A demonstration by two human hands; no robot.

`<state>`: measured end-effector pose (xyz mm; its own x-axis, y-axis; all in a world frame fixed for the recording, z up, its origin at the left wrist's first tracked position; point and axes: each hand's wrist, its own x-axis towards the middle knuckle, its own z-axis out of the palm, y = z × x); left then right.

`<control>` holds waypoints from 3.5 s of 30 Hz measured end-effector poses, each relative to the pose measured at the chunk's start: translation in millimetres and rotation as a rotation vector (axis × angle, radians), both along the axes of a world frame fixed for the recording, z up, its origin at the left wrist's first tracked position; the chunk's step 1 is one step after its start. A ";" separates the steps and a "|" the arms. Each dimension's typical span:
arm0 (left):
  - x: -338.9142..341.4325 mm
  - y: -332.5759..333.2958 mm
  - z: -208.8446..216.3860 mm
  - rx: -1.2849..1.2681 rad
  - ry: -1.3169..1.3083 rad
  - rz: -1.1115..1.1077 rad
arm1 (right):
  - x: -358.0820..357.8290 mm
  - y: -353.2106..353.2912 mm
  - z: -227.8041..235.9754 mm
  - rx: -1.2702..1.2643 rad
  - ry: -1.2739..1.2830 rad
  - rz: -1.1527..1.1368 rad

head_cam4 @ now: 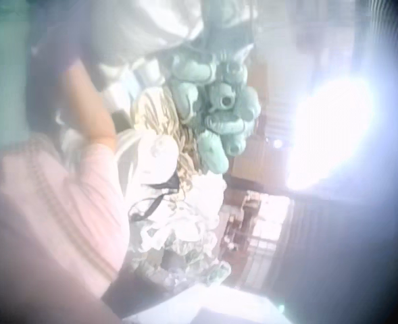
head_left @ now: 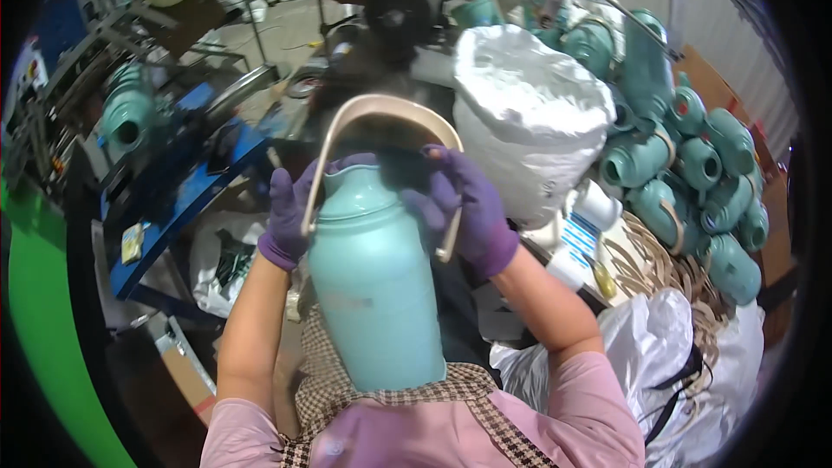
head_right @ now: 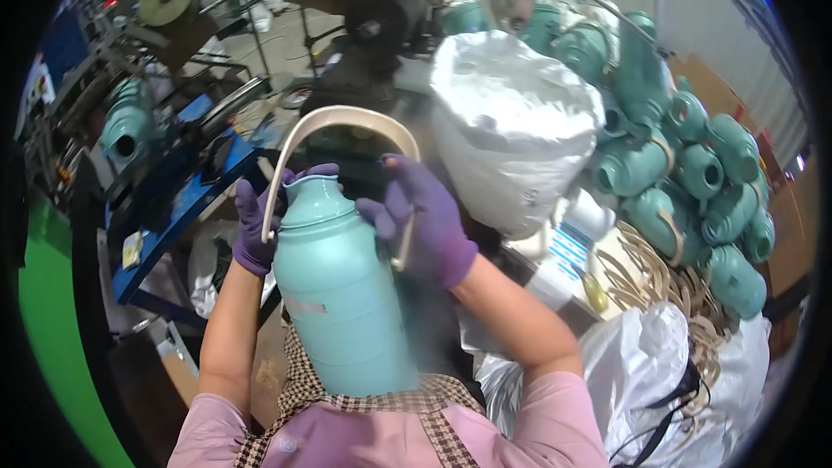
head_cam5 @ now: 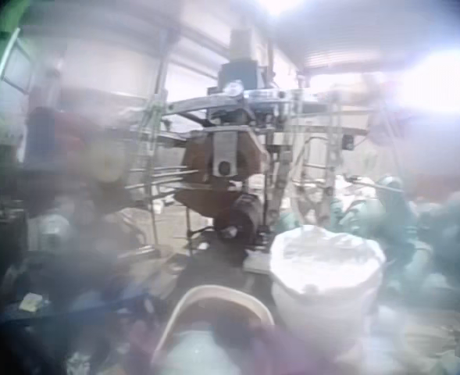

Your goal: The person takes plastic jug bodies and places them into a machine, then attaches handles to the finished jugs by hand.

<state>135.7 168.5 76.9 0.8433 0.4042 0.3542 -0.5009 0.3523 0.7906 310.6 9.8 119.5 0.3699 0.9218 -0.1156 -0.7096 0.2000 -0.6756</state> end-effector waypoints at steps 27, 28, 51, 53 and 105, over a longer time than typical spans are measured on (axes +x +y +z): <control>-18.9 38.7 -69.9 0.276 -0.198 0.188 | 10.7 80.3 -104.1 0.321 -0.651 0.039; -22.4 30.1 -58.5 0.446 -0.118 0.344 | 6.3 74.0 -100.9 0.227 -0.740 -0.043; -135.3 -50.2 -103.1 0.984 0.528 1.314 | 102.5 -14.0 -37.7 0.015 -0.820 -0.094; -146.6 -52.2 -125.2 0.788 0.710 1.235 | 119.7 -98.1 -26.9 0.118 -0.567 -0.457; -422.5 -372.8 -234.5 -0.834 1.142 1.533 | 71.0 -10.4 -73.0 0.575 -2.040 -1.091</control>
<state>-286.8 -204.3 -157.5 -0.5911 0.5818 -0.5587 -0.1831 0.5777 0.7954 381.6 -0.6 46.5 -0.1803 0.1886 0.9654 0.9619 0.2390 0.1329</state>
